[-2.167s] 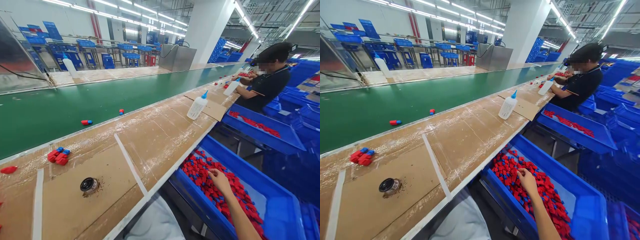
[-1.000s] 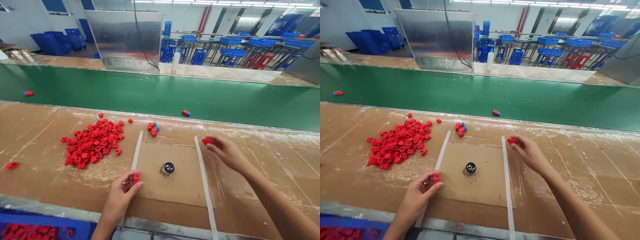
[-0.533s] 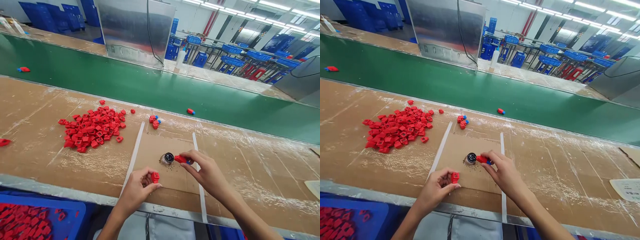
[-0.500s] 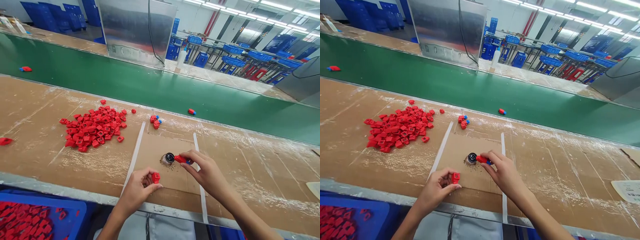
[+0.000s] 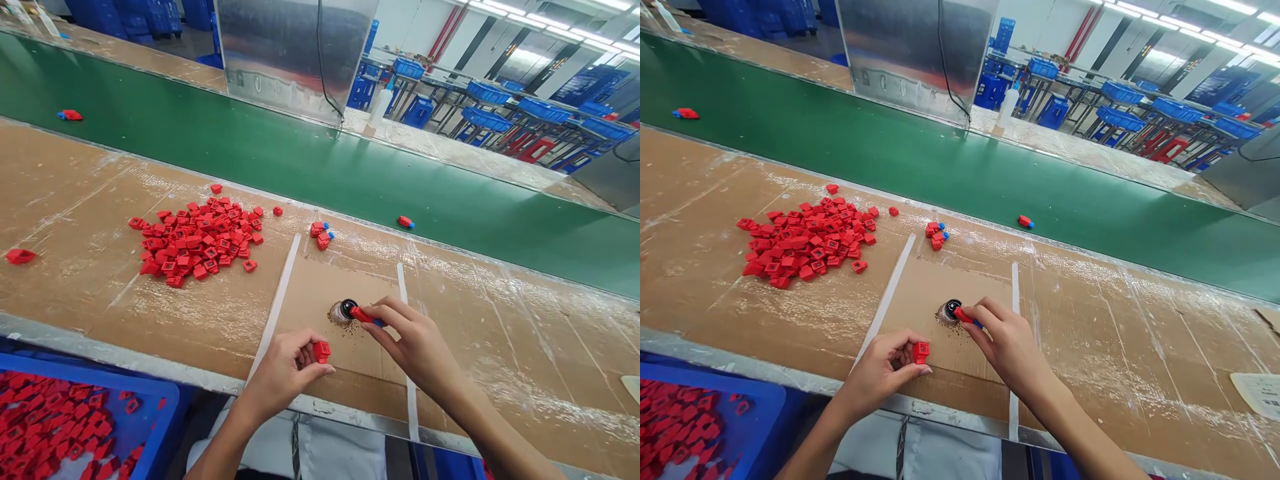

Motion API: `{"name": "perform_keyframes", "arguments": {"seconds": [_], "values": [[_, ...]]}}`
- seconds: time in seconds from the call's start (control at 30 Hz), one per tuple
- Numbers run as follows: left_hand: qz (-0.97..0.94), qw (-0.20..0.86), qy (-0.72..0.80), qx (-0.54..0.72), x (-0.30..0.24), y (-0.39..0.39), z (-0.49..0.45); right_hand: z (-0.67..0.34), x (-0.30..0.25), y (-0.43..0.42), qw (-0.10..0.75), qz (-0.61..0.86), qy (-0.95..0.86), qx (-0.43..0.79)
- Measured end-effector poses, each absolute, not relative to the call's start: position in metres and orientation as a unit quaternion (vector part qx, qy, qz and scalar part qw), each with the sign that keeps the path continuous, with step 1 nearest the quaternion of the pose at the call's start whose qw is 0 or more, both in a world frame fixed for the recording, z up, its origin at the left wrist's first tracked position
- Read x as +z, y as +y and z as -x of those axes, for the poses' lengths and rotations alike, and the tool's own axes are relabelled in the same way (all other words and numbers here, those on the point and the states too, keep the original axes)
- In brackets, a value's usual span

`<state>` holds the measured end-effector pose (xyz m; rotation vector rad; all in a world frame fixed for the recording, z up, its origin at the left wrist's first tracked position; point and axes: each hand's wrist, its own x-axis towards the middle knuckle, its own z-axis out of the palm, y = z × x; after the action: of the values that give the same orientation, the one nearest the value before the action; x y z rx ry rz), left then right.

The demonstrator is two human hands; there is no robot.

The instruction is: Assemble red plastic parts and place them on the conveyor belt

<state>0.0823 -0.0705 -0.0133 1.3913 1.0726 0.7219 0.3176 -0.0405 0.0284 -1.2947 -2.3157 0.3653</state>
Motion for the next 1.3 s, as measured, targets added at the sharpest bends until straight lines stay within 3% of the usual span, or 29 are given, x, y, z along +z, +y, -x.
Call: {"name": "perform_keyframes", "arguments": {"seconds": [0.83,1.3], "values": [[-0.602,0.581,0.453,0.307,-0.015,-0.07,-0.083,-0.313,0.027,-0.044,0.225,0.468,-0.847,0.115],[-0.574,0.606,0.45,0.317,-0.014,-0.07,-0.083,-0.313,0.043,-0.034,0.282,0.496,-0.811,0.134]]}}
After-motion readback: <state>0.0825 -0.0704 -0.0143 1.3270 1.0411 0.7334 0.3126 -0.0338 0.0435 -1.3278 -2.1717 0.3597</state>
